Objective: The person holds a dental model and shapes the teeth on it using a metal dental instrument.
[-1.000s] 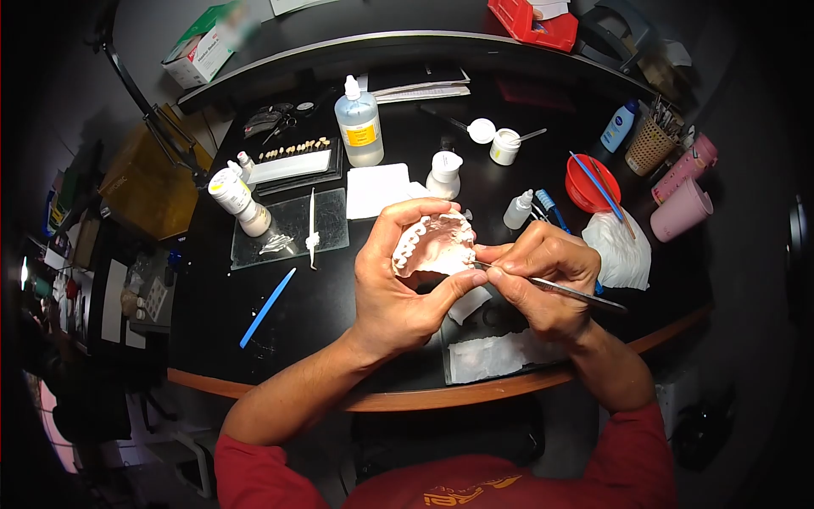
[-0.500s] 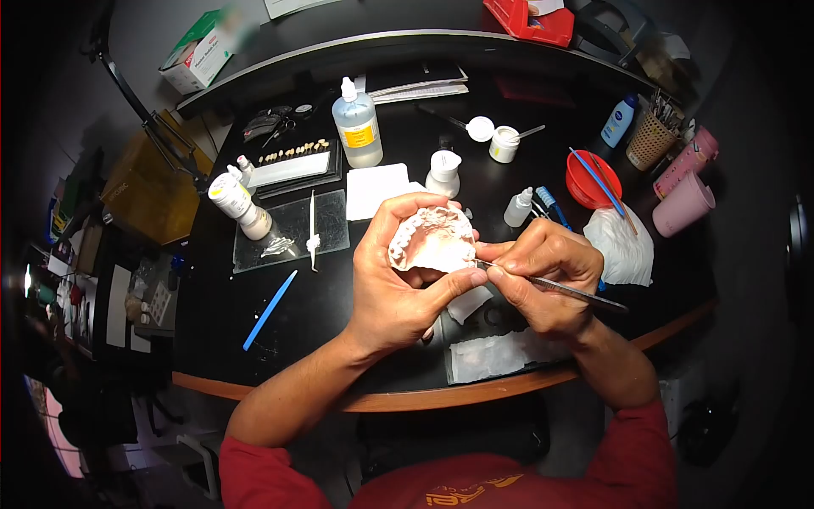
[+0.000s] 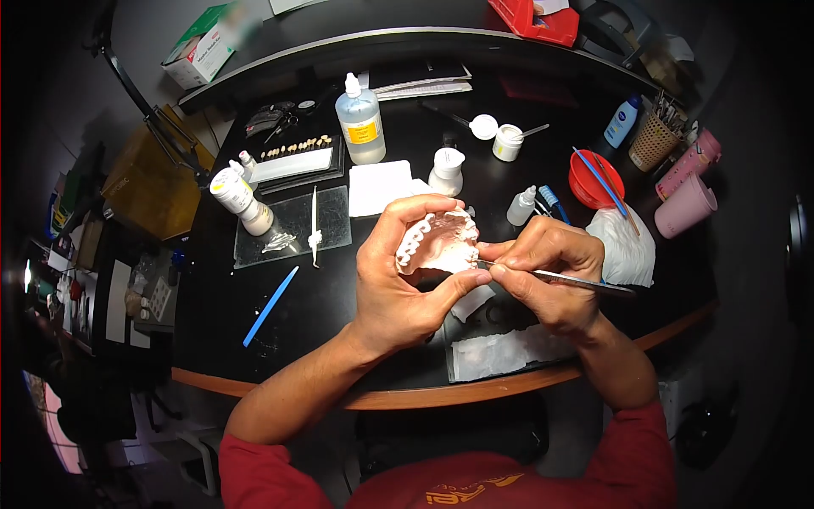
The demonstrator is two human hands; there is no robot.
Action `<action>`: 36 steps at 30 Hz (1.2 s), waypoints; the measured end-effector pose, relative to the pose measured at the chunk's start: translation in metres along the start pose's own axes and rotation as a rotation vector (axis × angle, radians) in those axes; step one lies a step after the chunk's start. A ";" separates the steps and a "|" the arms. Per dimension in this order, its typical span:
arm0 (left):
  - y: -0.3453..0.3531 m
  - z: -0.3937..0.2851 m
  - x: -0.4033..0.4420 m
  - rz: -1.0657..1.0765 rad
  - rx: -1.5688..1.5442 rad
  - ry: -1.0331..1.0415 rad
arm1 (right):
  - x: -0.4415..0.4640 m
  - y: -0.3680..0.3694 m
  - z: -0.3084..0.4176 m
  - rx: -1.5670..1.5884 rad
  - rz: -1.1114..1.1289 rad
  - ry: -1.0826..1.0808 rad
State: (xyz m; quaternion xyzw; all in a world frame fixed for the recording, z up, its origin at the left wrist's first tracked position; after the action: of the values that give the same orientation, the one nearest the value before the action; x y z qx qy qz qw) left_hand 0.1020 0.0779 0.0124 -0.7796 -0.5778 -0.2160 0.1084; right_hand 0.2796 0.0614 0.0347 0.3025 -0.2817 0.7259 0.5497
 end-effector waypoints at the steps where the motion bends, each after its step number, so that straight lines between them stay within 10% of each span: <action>1: 0.000 0.000 0.000 0.013 -0.002 0.012 | 0.000 -0.001 -0.001 0.003 0.004 -0.004; 36: 0.000 0.000 0.004 0.060 -0.089 -0.081 | 0.001 0.001 0.003 -0.071 0.009 -0.098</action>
State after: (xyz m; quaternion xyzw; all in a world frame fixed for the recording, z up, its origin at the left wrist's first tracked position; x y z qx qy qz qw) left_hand 0.1026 0.0816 0.0141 -0.8088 -0.5479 -0.2062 0.0566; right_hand 0.2784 0.0599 0.0373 0.3167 -0.3353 0.7021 0.5426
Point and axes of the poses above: each hand's wrist, its own x-axis towards the middle knuckle, its own y-axis out of the palm, z = x × y, the point moved 6 cm from there along x, towards the middle knuckle, and after that the axes turned 8 degrees about -y, right-handed, at the moved point
